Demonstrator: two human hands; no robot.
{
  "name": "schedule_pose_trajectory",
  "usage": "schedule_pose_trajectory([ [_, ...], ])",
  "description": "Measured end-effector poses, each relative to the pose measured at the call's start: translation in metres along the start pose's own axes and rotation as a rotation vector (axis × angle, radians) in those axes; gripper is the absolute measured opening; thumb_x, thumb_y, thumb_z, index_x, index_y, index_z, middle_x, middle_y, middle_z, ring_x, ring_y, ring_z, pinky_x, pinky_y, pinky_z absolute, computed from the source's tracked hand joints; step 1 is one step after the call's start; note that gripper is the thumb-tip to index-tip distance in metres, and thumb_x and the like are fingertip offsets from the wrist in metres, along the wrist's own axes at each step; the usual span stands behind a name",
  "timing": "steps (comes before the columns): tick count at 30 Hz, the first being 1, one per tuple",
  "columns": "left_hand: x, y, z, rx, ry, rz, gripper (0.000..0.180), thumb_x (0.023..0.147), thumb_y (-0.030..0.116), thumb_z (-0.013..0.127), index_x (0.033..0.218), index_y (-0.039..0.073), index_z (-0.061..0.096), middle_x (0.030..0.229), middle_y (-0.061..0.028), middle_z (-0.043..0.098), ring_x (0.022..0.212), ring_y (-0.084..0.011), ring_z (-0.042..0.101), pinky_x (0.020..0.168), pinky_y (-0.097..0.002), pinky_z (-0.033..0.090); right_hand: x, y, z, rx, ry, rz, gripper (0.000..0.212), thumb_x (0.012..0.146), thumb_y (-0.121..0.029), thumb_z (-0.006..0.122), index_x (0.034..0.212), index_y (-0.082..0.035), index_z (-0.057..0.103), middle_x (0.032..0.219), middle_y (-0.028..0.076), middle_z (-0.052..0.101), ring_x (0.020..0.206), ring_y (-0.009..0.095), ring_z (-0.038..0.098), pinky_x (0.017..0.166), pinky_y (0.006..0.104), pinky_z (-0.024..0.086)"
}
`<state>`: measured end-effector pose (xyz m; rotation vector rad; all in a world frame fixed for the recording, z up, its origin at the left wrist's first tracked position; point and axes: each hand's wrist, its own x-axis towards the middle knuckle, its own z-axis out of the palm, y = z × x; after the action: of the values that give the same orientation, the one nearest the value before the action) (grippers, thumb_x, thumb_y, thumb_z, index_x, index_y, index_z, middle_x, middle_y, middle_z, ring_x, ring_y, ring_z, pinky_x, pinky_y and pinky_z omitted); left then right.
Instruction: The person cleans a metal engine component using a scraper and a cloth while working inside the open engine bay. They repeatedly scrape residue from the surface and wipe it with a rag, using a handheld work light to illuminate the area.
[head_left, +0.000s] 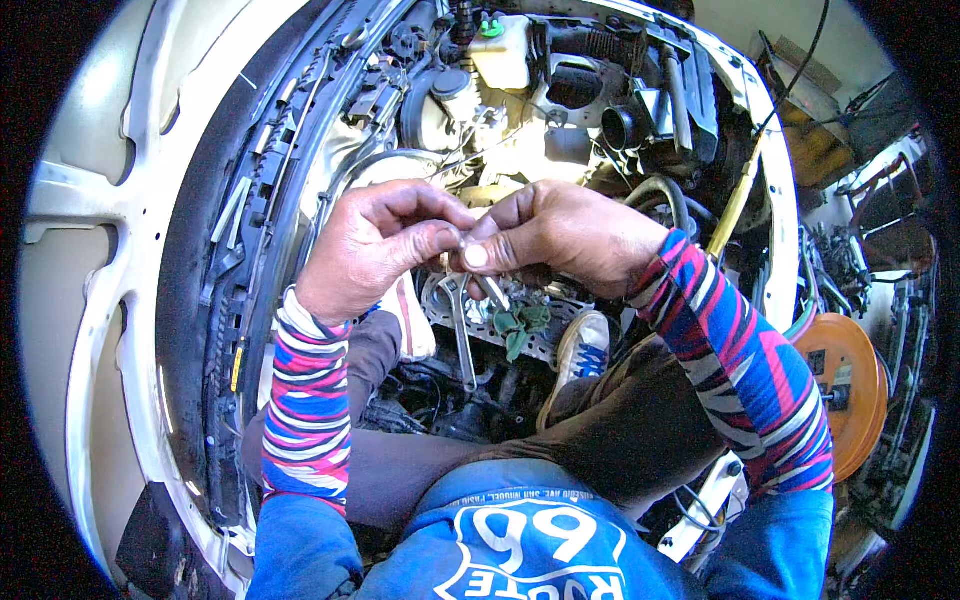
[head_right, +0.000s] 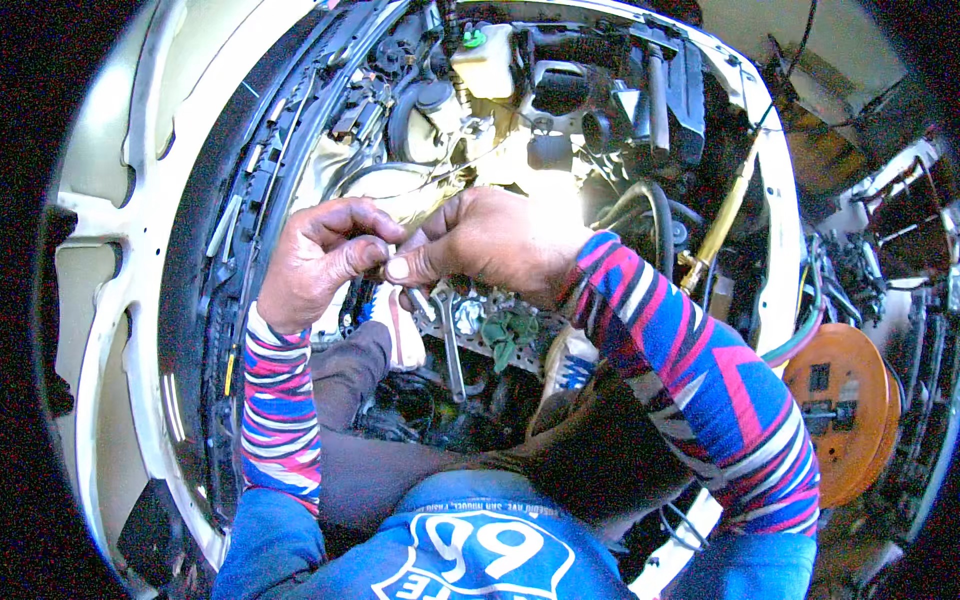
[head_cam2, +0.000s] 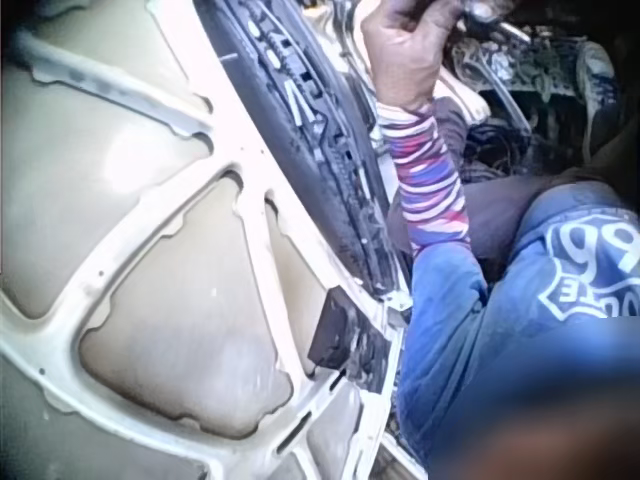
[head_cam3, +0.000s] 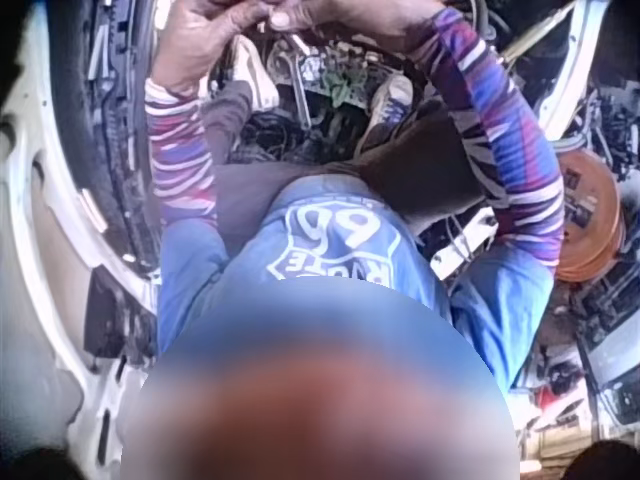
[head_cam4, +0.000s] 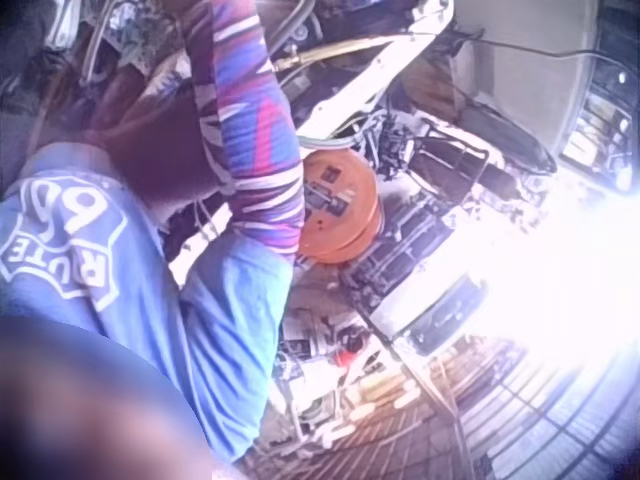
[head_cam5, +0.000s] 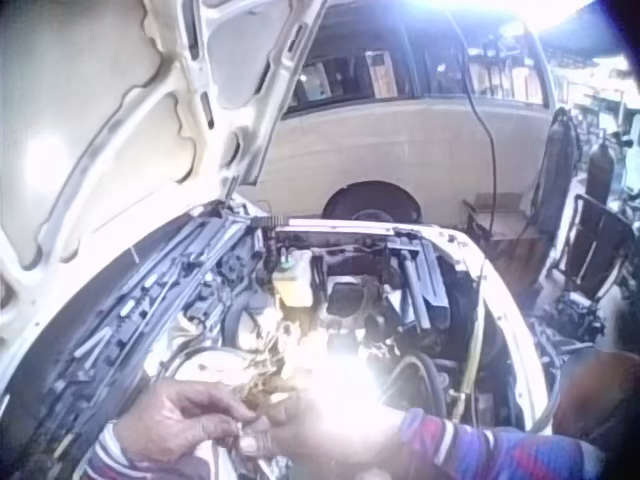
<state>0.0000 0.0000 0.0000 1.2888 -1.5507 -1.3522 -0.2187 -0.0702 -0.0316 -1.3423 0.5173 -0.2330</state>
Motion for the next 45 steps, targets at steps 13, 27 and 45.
schedule_pose_trajectory([
  [13,-0.147,-0.004,-0.041,0.348,0.578,-0.267,0.011,0.097,0.013,0.065,0.100,0.002,0.064,0.081,-0.0015,0.063,0.067,-0.0062,0.058,0.059,-0.0207,0.045,-0.025,-0.009,-0.055,-0.923,0.663,-0.150,0.050,0.091,-0.038,0.070,0.118,0.004,0.066,0.107,0.018,0.071,0.099,0.024,0.069,0.088,0.0349,0.052],
  [27,-0.183,0.047,-0.004,0.519,0.465,-0.342,0.008,0.092,0.003,0.061,0.099,0.003,0.058,0.084,-0.0009,0.058,0.073,-0.0093,0.056,0.068,-0.0255,0.049,-0.027,0.028,-0.051,-1.002,0.690,-0.269,0.047,0.088,-0.038,0.070,0.117,-0.001,0.067,0.101,0.021,0.071,0.095,0.034,0.070,0.086,0.0419,0.055],
  [45,-0.098,-0.073,-0.039,0.211,0.548,-0.503,0.020,0.099,0.008,0.058,0.113,0.000,0.070,0.086,-0.0026,0.066,0.071,-0.0085,0.062,0.064,-0.0228,0.052,0.080,0.256,-0.104,-1.394,0.242,0.597,0.036,0.085,-0.029,0.060,0.115,-0.011,0.070,0.111,0.018,0.071,0.104,0.034,0.069,0.090,0.0417,0.055],
])
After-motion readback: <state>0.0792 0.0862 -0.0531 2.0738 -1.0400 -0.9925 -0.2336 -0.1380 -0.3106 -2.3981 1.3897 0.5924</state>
